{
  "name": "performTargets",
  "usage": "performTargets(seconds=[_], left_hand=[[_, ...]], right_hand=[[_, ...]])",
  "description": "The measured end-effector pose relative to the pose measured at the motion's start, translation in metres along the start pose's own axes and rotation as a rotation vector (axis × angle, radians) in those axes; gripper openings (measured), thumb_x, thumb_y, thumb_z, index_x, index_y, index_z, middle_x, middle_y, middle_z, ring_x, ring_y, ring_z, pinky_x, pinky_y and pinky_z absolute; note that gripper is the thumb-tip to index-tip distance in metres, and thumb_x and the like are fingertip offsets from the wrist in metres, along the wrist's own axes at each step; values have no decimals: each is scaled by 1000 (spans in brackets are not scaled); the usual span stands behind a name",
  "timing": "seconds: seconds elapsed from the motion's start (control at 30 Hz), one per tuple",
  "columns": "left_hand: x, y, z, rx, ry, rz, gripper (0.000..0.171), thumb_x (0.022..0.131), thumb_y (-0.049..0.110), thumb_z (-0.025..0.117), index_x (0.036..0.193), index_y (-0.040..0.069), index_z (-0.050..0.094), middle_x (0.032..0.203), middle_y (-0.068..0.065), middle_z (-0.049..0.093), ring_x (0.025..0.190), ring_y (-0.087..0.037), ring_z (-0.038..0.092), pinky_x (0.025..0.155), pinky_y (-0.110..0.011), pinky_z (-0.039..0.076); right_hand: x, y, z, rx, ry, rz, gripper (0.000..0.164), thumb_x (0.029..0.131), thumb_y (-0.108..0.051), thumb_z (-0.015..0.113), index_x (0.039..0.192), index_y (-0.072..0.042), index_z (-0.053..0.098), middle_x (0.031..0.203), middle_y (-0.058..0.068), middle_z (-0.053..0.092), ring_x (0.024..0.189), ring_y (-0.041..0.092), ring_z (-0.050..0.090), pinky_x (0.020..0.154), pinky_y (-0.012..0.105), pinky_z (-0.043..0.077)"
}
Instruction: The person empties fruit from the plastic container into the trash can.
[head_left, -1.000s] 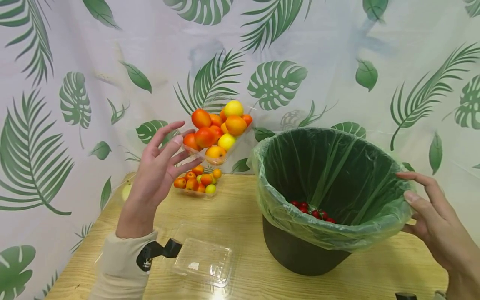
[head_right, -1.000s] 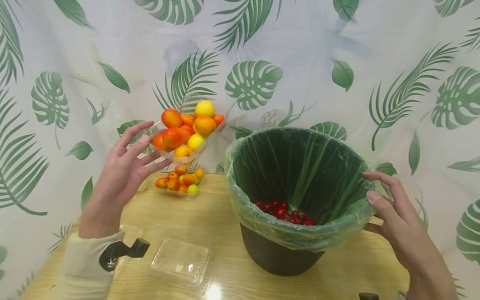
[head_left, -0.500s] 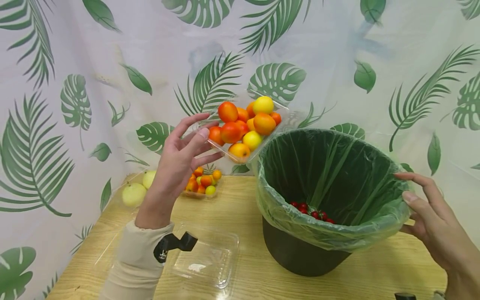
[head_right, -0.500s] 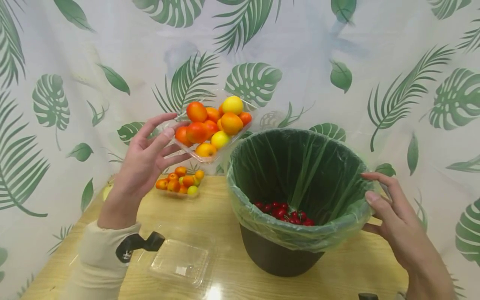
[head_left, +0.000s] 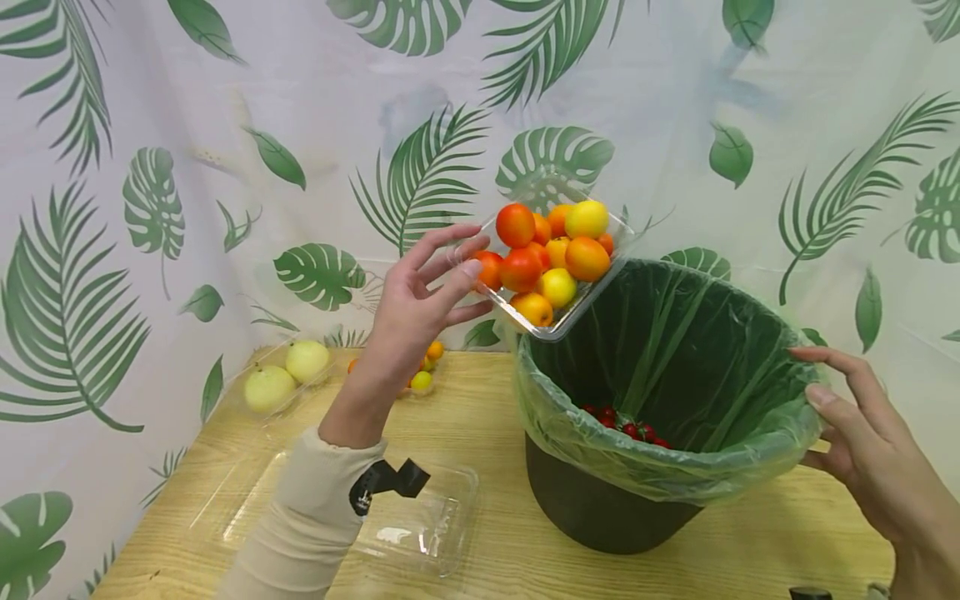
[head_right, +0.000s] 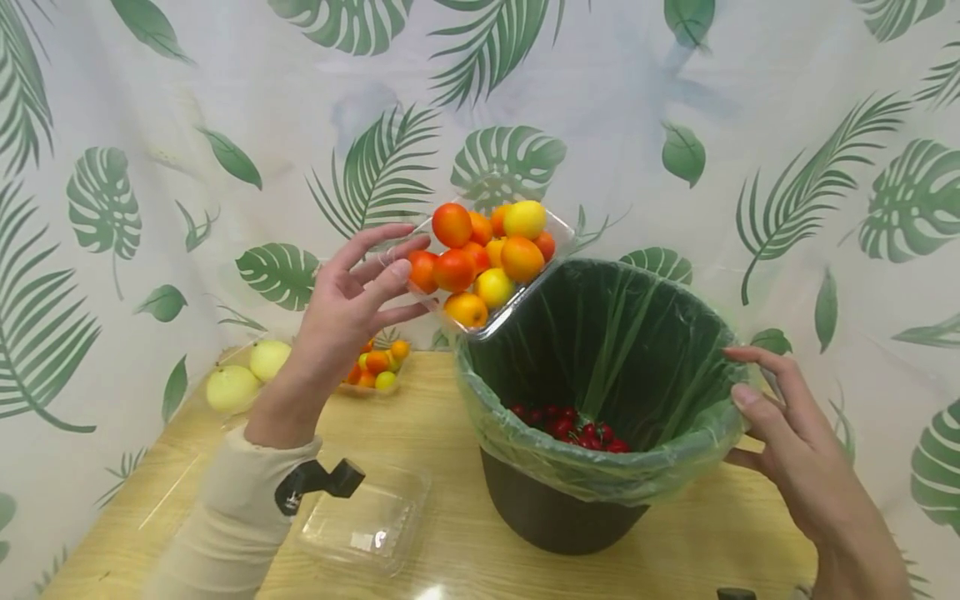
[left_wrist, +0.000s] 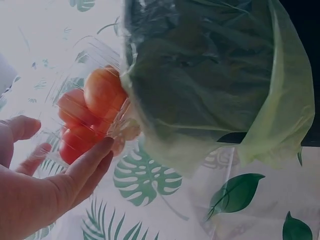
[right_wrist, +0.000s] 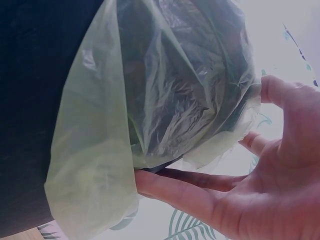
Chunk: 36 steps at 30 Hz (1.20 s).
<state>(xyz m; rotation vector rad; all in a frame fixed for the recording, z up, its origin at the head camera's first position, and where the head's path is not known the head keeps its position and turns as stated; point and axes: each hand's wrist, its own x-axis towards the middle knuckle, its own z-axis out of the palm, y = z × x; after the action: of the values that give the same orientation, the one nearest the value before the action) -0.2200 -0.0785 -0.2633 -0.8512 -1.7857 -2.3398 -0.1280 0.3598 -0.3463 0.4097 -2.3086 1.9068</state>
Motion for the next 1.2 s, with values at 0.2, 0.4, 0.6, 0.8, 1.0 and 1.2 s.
performTargets(seconds=[0.2,0.4,0.6,0.8,1.0,1.2], left_hand=[[3,-6,11,9,-29,51,41,100,-1,61,140,1,55,143,-13,59,112,-35,68,89,-50,58],[5,-13,21,72,-51,101,39,100,-2,62,139,1,57,143,-9,56,116,-35,66,87,-46,59],[8,-21,25,196,-52,172,38,98,1,65,136,0,60,142,-11,57,128,-25,59,99,-41,55],[8,-27,27,260,-72,260,39,96,-1,67,134,-5,60,139,-15,60,133,-25,53,110,-40,47],[5,-30,32,277,-109,274,38,96,1,67,134,2,63,144,-10,57,129,-25,58,99,-41,55],[5,-34,33,300,-135,291,39,97,1,68,135,1,62,149,-11,54,130,-31,58,93,-38,57]], right_hand=[[0,0,0,-22,-4,5,50,112,-10,32,159,-24,25,159,12,-7,75,22,60,60,31,48],[-1,0,-1,-1,-2,-8,49,112,-9,32,159,-22,26,149,9,4,73,22,59,60,32,49],[-1,-1,-1,5,-8,-15,49,112,-9,31,159,-22,25,156,10,-6,73,22,59,60,32,48],[0,-2,0,14,-18,-16,50,112,-8,31,159,-21,25,161,9,-18,74,23,58,62,31,51],[0,0,0,3,-14,-10,49,112,-9,31,159,-21,25,145,11,12,76,22,61,64,31,52],[0,0,-1,2,-16,-10,49,112,-9,31,159,-21,25,146,11,12,76,22,62,64,32,52]])
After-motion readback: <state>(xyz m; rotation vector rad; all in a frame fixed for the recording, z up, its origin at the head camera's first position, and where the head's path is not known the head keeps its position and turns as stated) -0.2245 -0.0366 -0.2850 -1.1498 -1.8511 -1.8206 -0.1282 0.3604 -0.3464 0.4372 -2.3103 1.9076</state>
